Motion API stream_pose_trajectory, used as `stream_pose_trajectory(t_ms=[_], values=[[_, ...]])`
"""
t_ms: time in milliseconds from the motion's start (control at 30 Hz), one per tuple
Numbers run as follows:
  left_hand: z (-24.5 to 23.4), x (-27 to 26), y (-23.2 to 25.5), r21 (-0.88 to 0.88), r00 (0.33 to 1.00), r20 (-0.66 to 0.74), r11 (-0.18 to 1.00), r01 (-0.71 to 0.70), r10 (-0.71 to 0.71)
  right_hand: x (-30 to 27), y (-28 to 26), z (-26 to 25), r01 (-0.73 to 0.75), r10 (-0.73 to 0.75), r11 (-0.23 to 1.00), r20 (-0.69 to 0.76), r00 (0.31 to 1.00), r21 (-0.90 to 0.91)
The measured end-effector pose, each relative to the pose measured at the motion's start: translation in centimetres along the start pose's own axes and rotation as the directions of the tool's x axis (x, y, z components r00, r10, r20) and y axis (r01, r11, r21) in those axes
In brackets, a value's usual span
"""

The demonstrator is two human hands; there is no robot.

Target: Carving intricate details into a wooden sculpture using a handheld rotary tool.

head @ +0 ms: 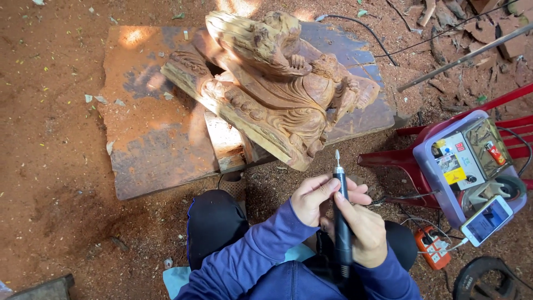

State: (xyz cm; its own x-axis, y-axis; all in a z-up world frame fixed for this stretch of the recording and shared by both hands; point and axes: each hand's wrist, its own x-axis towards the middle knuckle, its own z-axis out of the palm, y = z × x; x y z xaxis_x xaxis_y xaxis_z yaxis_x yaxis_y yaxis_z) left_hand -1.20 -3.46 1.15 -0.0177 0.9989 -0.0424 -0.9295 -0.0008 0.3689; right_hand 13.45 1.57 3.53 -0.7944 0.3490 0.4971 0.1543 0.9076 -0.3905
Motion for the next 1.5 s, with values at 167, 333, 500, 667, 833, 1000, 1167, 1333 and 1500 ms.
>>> stream_pose_trajectory(t_ms=[167,333,500,667,833,1000,1167,1333,1500], values=[[-0.5,0.4,-0.8,0.242,0.998,-0.057,0.97,-0.024,0.039,-4.1,2.5,-0.1,-0.41,0.303,0.506,0.289,0.908,0.759],[-1.4,1.5,-1.7,0.585,0.943,-0.056,0.776,-0.235,0.328,-2.4,0.6,2.4,-0.39,0.526,0.33,0.175,0.832,0.86],[-2.9,1.8,-1.3,0.82,0.854,-0.043,0.507,-0.266,0.519,-0.5,0.7,2.0,-0.552,0.591,0.563,0.168,0.789,0.615],[-2.5,1.2,-0.2,0.794,0.88,-0.031,0.546,-0.267,0.475,1.3,-1.8,1.6,-0.564,0.618,0.469,0.204,0.759,0.68],[-2.9,0.4,0.8,0.704,0.917,-0.123,0.684,-0.19,0.381,2.2,-4.6,3.6,-0.513,0.701,0.331,0.157,0.696,0.792],[-3.9,0.0,1.3,0.635,0.907,-0.313,0.772,-0.021,0.282,2.7,-6.2,5.4,-0.466,0.751,0.209,0.163,0.639,0.86],[-2.6,-0.1,2.6,0.584,0.915,-0.317,0.812,-0.019,0.249,3.4,-6.5,5.9,-0.473,0.775,0.213,0.146,0.614,0.855],[-2.0,-0.1,2.8,0.538,0.91,-0.319,0.841,-0.055,0.264,4.2,-6.7,5.7,-0.458,0.762,0.266,0.106,0.639,0.848],[-1.9,-0.2,2.9,0.602,0.88,-0.406,0.797,0.055,0.246,4.3,-6.7,5.8,-0.436,0.749,0.261,0.103,0.654,0.861]])
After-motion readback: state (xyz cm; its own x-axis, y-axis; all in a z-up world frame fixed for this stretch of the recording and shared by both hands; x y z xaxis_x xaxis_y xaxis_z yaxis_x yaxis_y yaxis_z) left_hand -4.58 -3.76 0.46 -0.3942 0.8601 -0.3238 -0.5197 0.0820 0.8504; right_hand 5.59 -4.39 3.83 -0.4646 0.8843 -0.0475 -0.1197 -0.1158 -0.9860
